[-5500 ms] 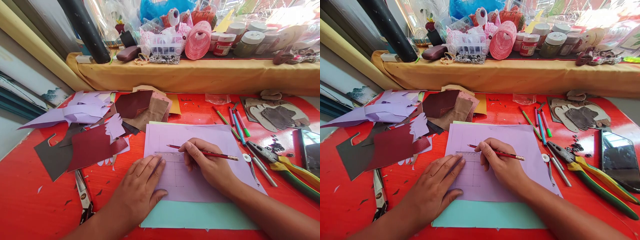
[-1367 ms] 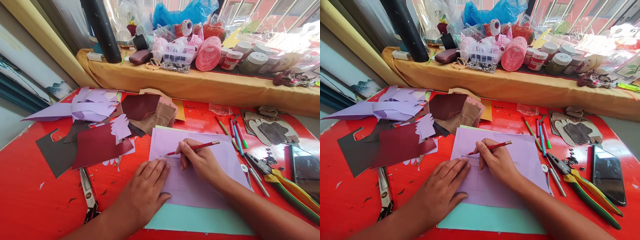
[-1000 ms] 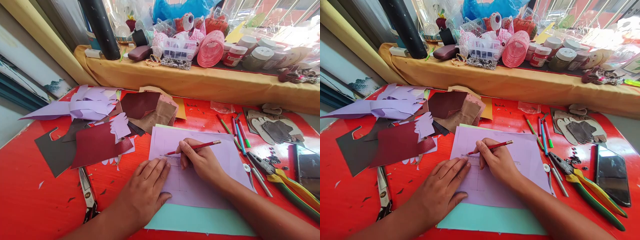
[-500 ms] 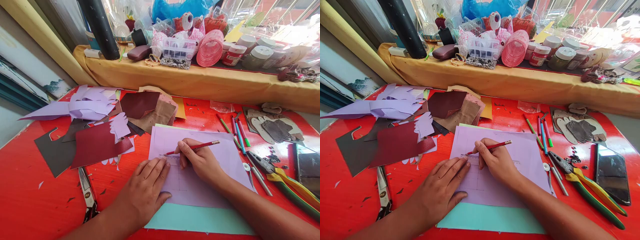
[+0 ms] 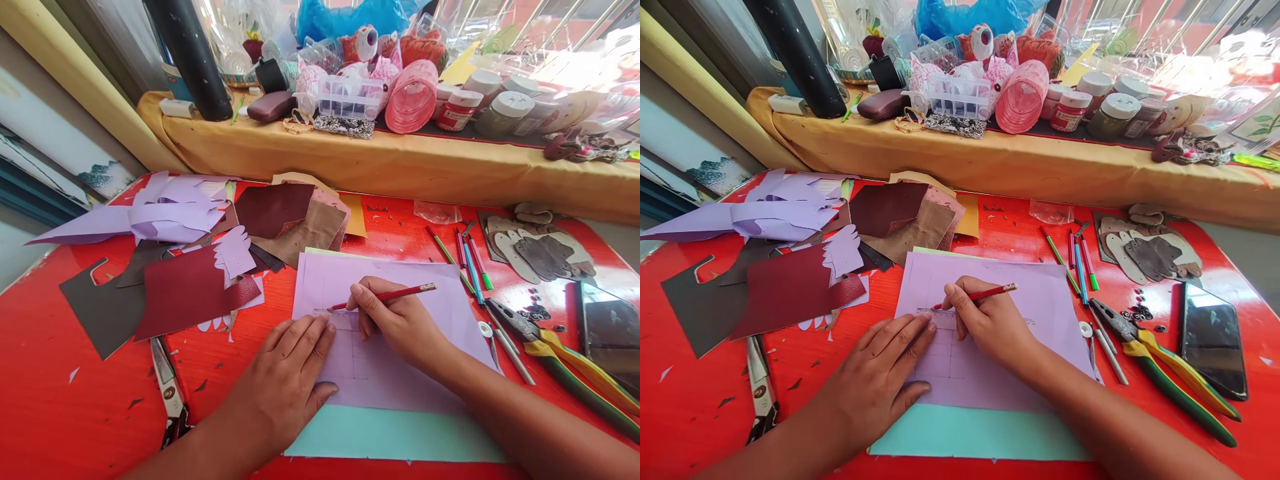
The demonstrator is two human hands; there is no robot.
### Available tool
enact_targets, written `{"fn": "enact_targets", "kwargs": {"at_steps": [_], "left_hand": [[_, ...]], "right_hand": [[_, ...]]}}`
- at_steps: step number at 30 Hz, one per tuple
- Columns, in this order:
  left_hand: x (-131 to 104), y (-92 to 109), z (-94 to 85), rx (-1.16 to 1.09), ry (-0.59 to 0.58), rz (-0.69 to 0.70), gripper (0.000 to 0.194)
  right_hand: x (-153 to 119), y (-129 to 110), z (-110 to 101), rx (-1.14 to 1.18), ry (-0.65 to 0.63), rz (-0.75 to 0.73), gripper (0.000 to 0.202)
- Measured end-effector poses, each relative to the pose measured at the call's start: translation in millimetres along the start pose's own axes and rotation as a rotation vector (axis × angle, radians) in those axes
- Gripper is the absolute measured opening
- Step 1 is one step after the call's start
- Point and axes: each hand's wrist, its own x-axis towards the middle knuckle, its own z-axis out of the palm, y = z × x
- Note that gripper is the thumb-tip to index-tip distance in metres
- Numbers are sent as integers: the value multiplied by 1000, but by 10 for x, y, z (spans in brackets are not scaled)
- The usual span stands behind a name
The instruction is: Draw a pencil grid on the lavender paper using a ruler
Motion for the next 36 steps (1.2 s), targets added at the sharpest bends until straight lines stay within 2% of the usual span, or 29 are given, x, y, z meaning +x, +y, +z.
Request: {"fn": "enact_targets", "kwargs": {"at_steps": [12, 29, 36], "left_hand": [[24, 9, 8, -10, 60, 2, 56], [31, 17, 14, -5, 77, 2, 58], [29, 20, 15, -20, 80, -5, 55]], "right_hand": [[-172, 39, -224, -88, 54, 14, 58], [-230, 128, -238, 0, 80, -1, 59], [-224, 141, -232, 129, 122, 13, 57]]}}
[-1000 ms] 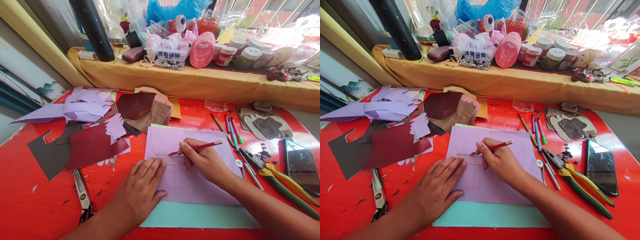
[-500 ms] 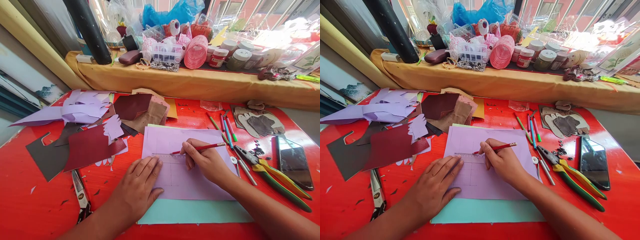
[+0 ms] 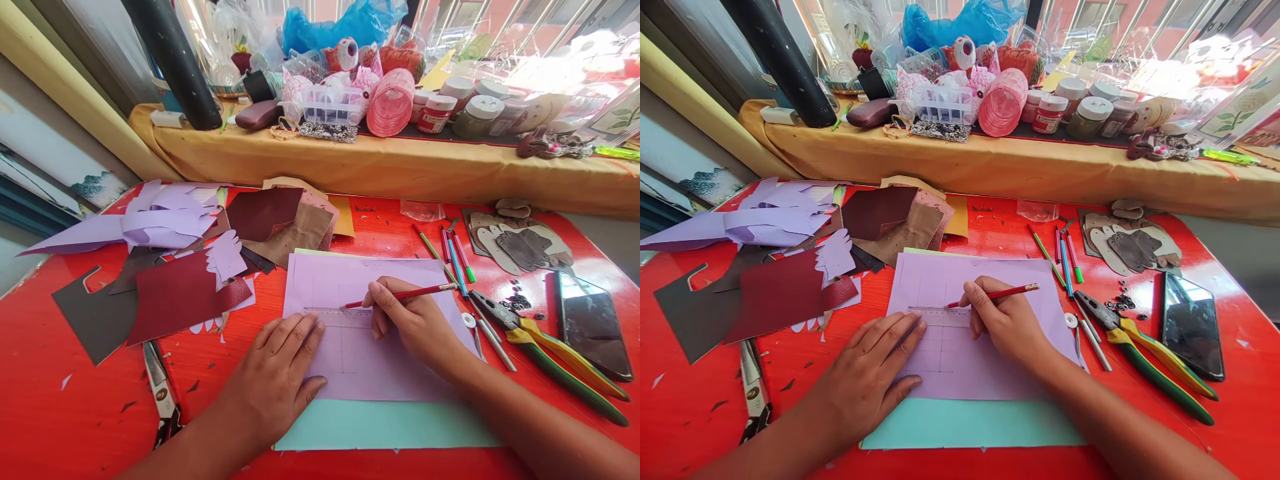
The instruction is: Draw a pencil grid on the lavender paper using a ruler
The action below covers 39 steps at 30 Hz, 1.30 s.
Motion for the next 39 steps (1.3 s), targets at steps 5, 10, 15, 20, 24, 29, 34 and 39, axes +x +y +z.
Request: {"fn": "enact_targets", "kwargs": {"at_steps": [5, 10, 15, 20, 24, 29, 34, 39], "left_hand": [[3, 2, -7, -60, 6, -12, 49], [23, -27, -39, -79, 8, 7, 44], [30, -97, -87, -61, 36, 75, 35], [32, -125, -103, -193, 36, 132, 26], [9, -69, -91, -197, 25, 80, 34], [-14, -8, -92, -193, 6, 160, 33], [3, -37, -108, -180, -39, 172, 32], [8, -61, -96, -176, -52, 170, 43]], "right_hand": [[28, 43, -22, 148, 182, -38, 51], [43, 58, -70, 168, 220, -66, 50], [73, 56, -138, 227, 246, -100, 48], [73, 111, -146, 255, 237, -79, 46], [61, 156, -119, 210, 204, -62, 47], [50, 187, -101, 172, 188, -74, 48], [35, 190, -93, 139, 172, -83, 49], [35, 202, -85, 120, 168, -92, 50]]}}
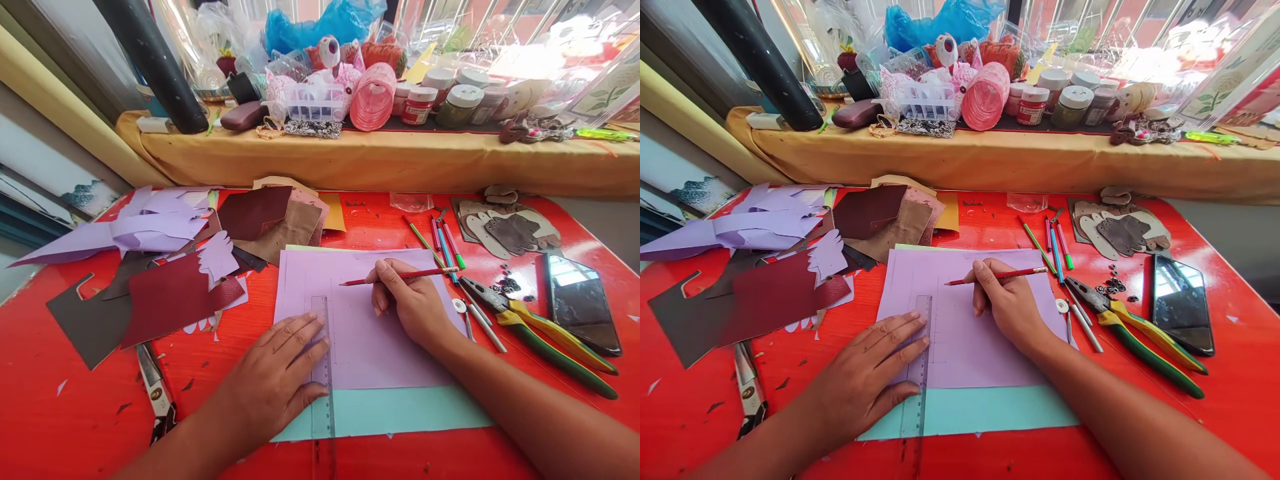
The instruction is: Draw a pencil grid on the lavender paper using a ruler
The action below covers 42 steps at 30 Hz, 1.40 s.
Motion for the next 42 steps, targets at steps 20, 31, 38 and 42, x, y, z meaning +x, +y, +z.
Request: {"fn": "enact_targets", "kwargs": {"at_steps": [20, 31, 38, 42], "left_hand": [[-19, -18, 40, 23, -110, -38, 56], [-43, -19, 40, 39, -129, -59, 57], [1, -22, -1, 59, -112, -47, 56], [17, -24, -11, 70, -91, -41, 54]], "right_hand": [[5, -15, 7, -75, -19, 6, 49], [5, -43, 10, -91, -22, 18, 53], [-1, -46, 12, -104, -21, 6, 53], [4, -54, 16, -116, -22, 2, 52]]}}
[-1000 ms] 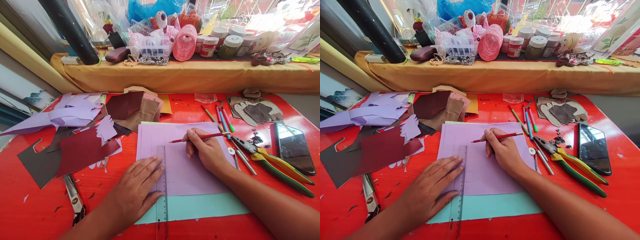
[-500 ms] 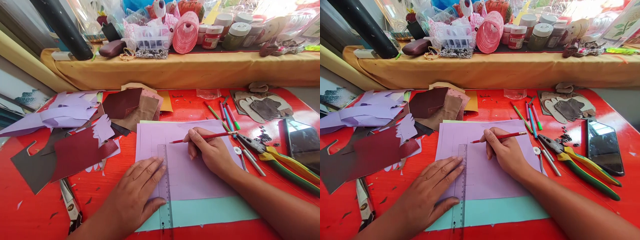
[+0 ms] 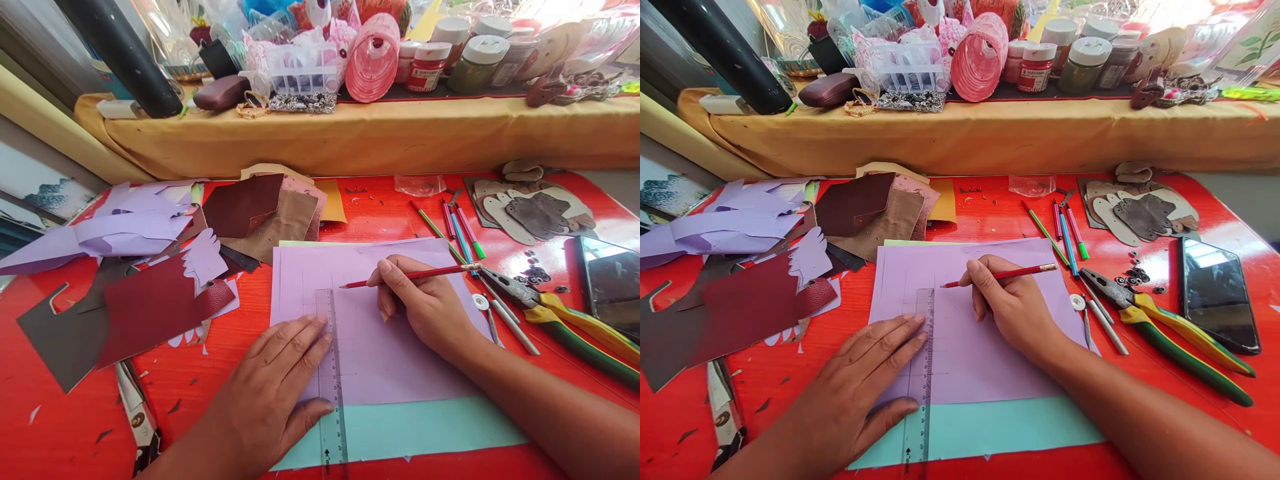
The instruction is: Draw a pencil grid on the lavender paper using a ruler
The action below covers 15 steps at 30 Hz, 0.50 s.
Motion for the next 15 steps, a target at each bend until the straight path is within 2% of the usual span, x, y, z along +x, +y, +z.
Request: {"fn": "enact_targets", "kwargs": {"at_steps": [15], "left_hand": [[7, 4, -5, -9, -20, -1, 56]], "right_hand": [[-3, -10, -2, -1, -13, -4, 50]]}}
